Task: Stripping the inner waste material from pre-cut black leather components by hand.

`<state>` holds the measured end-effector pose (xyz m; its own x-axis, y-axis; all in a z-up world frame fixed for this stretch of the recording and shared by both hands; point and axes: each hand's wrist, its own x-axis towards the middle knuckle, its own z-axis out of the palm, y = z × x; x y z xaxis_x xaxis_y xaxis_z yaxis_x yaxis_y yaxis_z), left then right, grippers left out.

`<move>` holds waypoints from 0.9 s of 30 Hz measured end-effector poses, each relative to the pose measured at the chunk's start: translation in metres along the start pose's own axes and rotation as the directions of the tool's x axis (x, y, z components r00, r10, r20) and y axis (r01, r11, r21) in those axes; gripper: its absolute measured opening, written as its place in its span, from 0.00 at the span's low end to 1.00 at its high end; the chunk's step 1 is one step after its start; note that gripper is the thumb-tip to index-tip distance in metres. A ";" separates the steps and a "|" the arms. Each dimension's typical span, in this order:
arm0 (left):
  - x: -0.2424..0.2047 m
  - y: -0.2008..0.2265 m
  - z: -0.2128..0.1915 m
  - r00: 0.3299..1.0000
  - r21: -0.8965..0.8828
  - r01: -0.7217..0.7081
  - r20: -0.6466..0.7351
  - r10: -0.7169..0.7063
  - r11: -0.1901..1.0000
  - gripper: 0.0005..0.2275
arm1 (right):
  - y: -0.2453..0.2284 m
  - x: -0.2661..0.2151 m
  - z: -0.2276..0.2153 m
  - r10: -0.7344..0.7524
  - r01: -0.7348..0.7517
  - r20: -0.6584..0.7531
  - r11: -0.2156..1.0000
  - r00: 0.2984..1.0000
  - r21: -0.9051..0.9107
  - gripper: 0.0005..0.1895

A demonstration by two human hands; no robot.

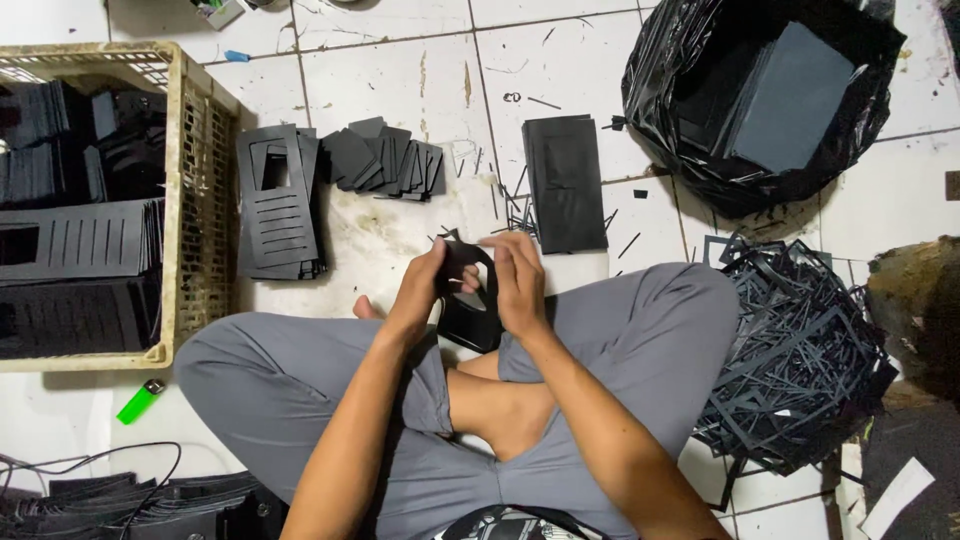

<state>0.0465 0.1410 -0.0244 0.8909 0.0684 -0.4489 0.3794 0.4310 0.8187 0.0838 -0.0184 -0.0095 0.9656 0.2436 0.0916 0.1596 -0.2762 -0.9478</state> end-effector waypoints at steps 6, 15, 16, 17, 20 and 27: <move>0.007 -0.013 -0.016 0.977 0.439 -0.161 -0.059 0.207 0.884 0.15 | 0.002 -0.003 0.004 0.190 -0.246 0.169 0.865 0.967 0.437 0.30; 0.000 0.003 0.000 0.942 0.449 -0.110 -0.238 0.238 0.887 0.07 | 0.001 -0.005 0.006 0.305 -0.340 0.185 0.918 0.934 0.204 0.21; 0.004 -0.001 -0.003 0.941 0.448 -0.111 -0.240 0.239 0.887 0.07 | -0.002 -0.006 0.006 0.304 -0.340 0.187 0.918 0.934 0.204 0.21; 0.008 -0.005 -0.005 0.933 0.424 -0.099 -0.276 0.232 0.900 0.06 | -0.004 -0.007 0.006 0.293 -0.323 0.180 0.932 0.939 0.166 0.22; 0.013 -0.012 -0.009 0.918 0.294 -0.057 -0.359 0.166 0.954 0.05 | -0.015 -0.014 0.011 0.138 -0.148 0.121 0.986 0.983 0.076 0.08; 0.025 -0.034 -0.021 0.899 0.042 0.012 -0.439 0.007 0.999 0.07 | -0.021 -0.020 0.015 -0.225 0.225 0.016 0.966 0.974 -0.129 0.11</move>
<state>0.0506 0.1470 -0.0716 0.6937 0.4594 -0.5547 0.4006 0.3940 0.8272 0.0581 -0.0038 0.0045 0.9013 0.3147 0.2976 0.3982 -0.3318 -0.8552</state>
